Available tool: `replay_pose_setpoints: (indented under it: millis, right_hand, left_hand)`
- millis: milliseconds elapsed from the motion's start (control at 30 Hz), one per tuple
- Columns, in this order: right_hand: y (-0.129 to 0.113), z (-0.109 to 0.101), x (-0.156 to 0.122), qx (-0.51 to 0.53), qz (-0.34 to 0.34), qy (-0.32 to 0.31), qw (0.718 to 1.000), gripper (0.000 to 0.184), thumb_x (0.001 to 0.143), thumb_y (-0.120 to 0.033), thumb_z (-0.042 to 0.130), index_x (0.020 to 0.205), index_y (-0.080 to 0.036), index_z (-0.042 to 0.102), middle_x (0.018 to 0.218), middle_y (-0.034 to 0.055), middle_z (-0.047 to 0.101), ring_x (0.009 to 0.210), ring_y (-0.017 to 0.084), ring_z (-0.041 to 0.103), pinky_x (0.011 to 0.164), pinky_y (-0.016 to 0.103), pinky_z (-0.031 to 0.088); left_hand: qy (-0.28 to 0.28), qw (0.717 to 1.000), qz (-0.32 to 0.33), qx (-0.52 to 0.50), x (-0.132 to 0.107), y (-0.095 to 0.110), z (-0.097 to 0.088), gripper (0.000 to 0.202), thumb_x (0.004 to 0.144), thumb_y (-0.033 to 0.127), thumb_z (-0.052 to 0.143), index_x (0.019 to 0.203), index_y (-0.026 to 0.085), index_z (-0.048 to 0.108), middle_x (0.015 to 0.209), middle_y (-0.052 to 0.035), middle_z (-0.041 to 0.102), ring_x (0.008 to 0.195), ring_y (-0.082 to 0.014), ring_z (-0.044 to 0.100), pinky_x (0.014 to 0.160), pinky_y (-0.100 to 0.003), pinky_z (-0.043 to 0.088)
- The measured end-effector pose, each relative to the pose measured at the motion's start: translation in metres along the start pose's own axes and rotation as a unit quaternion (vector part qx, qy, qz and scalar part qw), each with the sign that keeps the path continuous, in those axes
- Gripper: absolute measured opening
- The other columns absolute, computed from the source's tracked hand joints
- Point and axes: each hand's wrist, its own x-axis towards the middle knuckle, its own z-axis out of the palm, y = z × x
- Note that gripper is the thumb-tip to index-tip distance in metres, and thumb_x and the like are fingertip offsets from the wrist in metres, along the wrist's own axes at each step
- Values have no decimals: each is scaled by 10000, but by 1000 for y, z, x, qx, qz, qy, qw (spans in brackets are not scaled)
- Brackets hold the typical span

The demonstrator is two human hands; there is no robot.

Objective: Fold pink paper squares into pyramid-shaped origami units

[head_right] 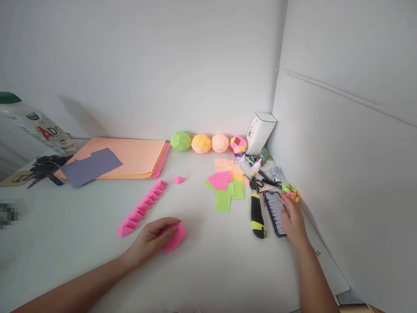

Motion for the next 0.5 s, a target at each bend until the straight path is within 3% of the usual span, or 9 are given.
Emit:
replay_pose_setpoints:
  millis: [200, 333, 500]
  right_hand:
    - [18, -10, -9, -4, 82, 64, 995, 405, 810, -270, 446, 1201, -210, 529, 1178, 94, 600, 1152, 282, 516, 982, 484, 390]
    - [32, -21, -12, 38, 115, -50, 991, 575, 784, -370, 545, 1332, -271, 406, 1413, 79, 402, 1257, 320, 418, 981, 476, 412]
    - [29, -41, -14, 129, 135, -207, 960, 689, 759, -427, 590, 1384, -292, 333, 1493, 60, 268, 1353, 320, 259, 1042, 494, 344]
  left_hand:
    - [7, 1000, 6, 2, 1, -1, 0, 229, 818, 306, 537, 959, 195, 679, 919, -55, 714, 839, -209, 650, 749, -302, 536]
    - [2, 1000, 1, 2, 0, -1, 0, 227, 822, 303, 530, 963, 198, 675, 917, -52, 713, 833, -207, 648, 747, -302, 540]
    - [-3, 1000, 3, 3, 0, -1, 0, 228, 840, 309, 511, 963, 205, 673, 894, -43, 708, 827, -198, 643, 752, -301, 541]
